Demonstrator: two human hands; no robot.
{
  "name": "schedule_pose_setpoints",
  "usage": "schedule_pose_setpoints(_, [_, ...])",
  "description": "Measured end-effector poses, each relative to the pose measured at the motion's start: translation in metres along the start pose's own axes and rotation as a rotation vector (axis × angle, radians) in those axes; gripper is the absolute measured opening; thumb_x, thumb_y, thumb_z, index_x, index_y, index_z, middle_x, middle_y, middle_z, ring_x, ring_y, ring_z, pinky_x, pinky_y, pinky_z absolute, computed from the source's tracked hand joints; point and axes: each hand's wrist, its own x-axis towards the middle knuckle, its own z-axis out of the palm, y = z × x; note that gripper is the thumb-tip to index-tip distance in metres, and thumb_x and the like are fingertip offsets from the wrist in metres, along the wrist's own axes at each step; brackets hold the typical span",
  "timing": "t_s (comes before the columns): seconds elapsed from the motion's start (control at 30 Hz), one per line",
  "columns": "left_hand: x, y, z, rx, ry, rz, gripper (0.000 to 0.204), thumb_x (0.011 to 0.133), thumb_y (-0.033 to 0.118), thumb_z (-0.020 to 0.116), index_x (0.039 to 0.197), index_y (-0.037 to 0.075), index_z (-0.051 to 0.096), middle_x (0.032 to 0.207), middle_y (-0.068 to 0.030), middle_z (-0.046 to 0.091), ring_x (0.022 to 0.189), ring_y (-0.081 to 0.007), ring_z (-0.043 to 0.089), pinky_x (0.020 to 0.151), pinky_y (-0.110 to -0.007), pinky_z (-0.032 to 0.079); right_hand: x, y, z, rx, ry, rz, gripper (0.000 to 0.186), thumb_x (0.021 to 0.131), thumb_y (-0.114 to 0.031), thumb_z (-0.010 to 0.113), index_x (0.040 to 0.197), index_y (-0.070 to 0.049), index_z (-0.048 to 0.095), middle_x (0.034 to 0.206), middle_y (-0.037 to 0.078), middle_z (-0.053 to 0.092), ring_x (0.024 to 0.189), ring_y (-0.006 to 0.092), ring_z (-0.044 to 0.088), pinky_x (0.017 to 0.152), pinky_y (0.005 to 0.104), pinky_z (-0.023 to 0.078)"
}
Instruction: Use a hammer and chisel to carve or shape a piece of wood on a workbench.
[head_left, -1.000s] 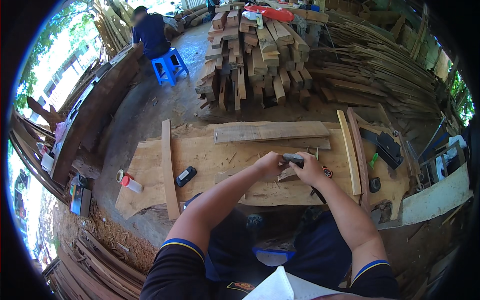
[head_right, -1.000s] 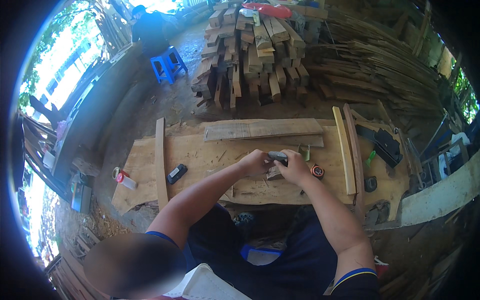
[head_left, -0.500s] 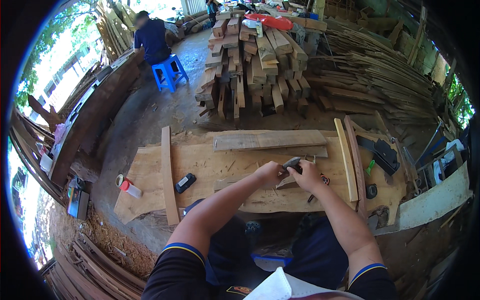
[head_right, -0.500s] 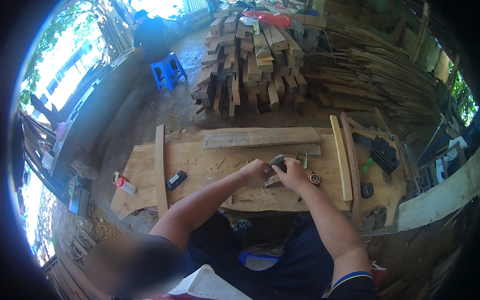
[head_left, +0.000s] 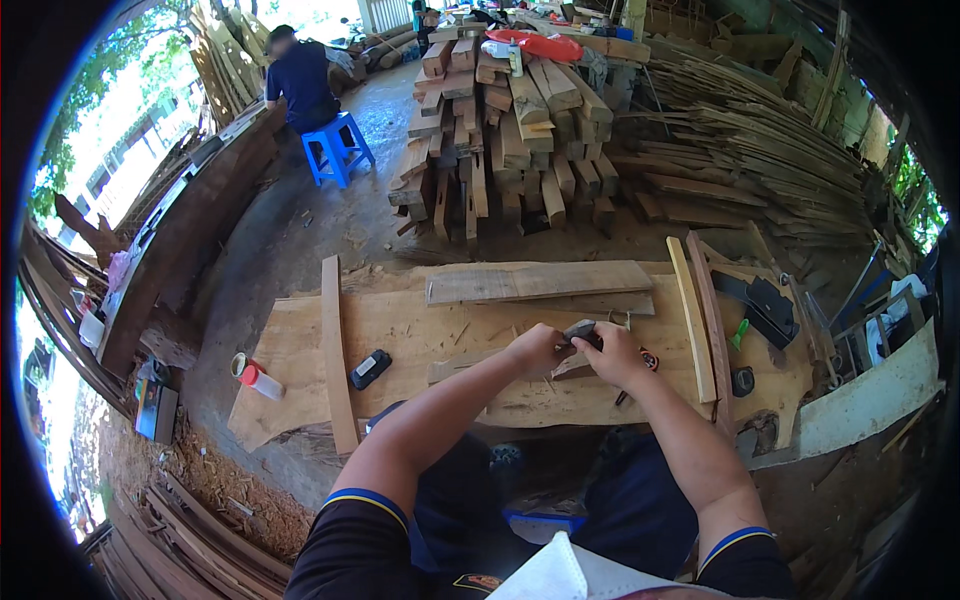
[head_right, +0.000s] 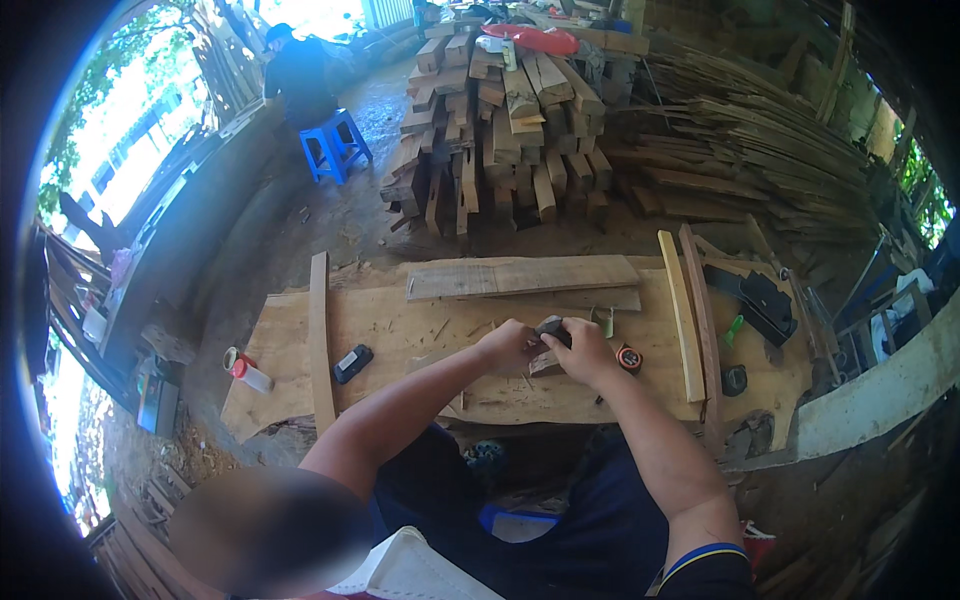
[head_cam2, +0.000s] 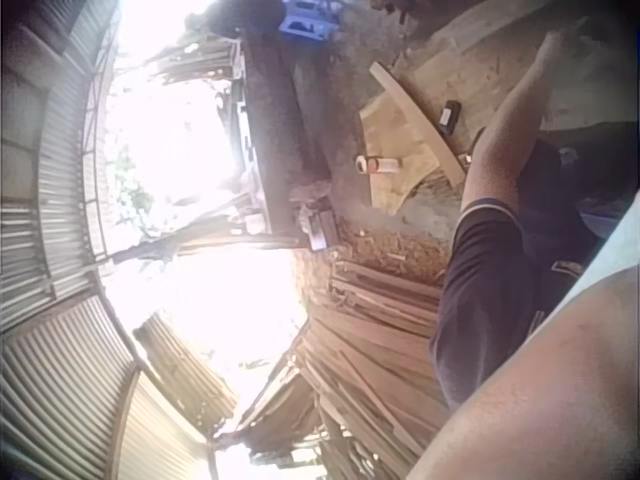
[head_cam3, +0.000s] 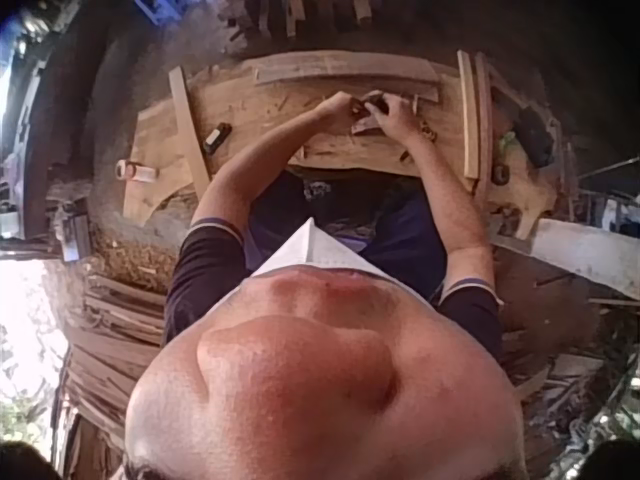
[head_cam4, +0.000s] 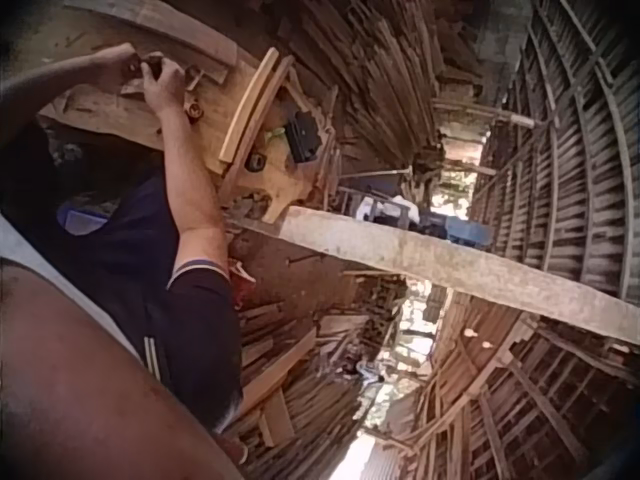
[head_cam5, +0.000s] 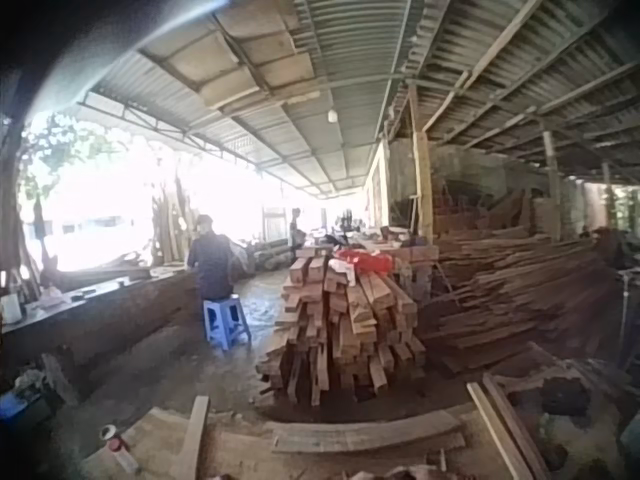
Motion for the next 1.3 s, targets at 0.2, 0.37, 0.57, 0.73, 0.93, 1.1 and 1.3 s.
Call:
schedule_pose_setpoints(0.2, [0.002,0.005,-0.004,0.027,-0.044,-0.075,0.024,0.090,0.023,0.061,0.091,0.000,0.068,0.082,-0.0231,0.066,0.081,-0.0405,0.064,0.069,-0.044,0.050,0.001,0.000,-0.001,0.004,-0.005,0.004,0.025,0.086,-0.022,0.066,0.096,0.001,0.066,0.093,0.021,0.066,0.091,0.0383,0.063,0.080,0.0431,0.050])
schedule_pose_setpoints(0.37, [-0.004,0.017,-0.007,0.085,-0.060,-0.118,0.026,0.089,0.028,0.062,0.090,0.004,0.071,0.078,-0.0231,0.065,0.076,-0.0409,0.064,0.068,-0.045,0.051,-0.004,0.002,0.001,-0.022,-0.004,0.016,0.023,0.086,-0.022,0.066,0.098,-0.002,0.067,0.094,0.019,0.067,0.090,0.0355,0.064,0.080,0.0411,0.050])
schedule_pose_setpoints(0.57, [-0.004,0.022,-0.005,0.171,-0.101,-0.182,0.025,0.086,0.031,0.063,0.089,0.008,0.073,0.078,-0.0211,0.066,0.075,-0.0397,0.064,0.070,-0.044,0.052,-0.008,0.020,0.011,-0.010,0.018,-0.013,0.023,0.087,-0.023,0.066,0.099,-0.003,0.067,0.095,0.018,0.068,0.091,0.0341,0.065,0.081,0.0406,0.051])
schedule_pose_setpoints(0.73, [0.009,0.026,-0.023,0.275,-0.141,-0.276,0.025,0.086,0.035,0.063,0.092,0.013,0.074,0.078,-0.0195,0.067,0.068,-0.0339,0.065,0.067,-0.039,0.052,0.010,0.011,-0.001,0.105,0.050,0.106,0.029,0.089,-0.030,0.066,0.099,-0.003,0.068,0.091,0.018,0.070,0.086,0.0317,0.068,0.077,0.0388,0.052])
schedule_pose_setpoints(0.93, [0.009,0.032,-0.031,0.142,-0.040,-0.098,0.027,0.088,0.033,0.064,0.098,0.009,0.073,0.083,-0.0193,0.067,0.078,-0.0380,0.065,0.071,-0.042,0.052,0.015,0.013,-0.003,0.043,0.093,0.081,0.033,0.089,-0.035,0.065,0.103,-0.004,0.070,0.095,0.014,0.071,0.088,0.0270,0.069,0.077,0.0362,0.052])
schedule_pose_setpoints(1.1, [-0.003,0.019,-0.021,0.151,-0.097,-0.157,0.031,0.087,0.035,0.065,0.098,0.008,0.073,0.082,-0.0202,0.067,0.078,-0.0381,0.065,0.071,-0.042,0.052,0.006,0.011,0.008,0.094,0.064,0.049,0.030,0.092,-0.030,0.065,0.106,-0.004,0.069,0.095,0.013,0.072,0.086,0.0215,0.068,0.078,0.0330,0.051])
schedule_pose_setpoints(1.3, [-0.012,0.017,-0.027,0.158,-0.124,-0.225,0.033,0.086,0.035,0.066,0.097,0.005,0.073,0.077,-0.0223,0.066,0.075,-0.0382,0.065,0.072,-0.042,0.052,0.009,0.001,0.017,0.110,0.005,0.072,0.031,0.092,-0.030,0.065,0.105,-0.002,0.069,0.094,0.014,0.072,0.087,0.0239,0.069,0.078,0.0343,0.052])
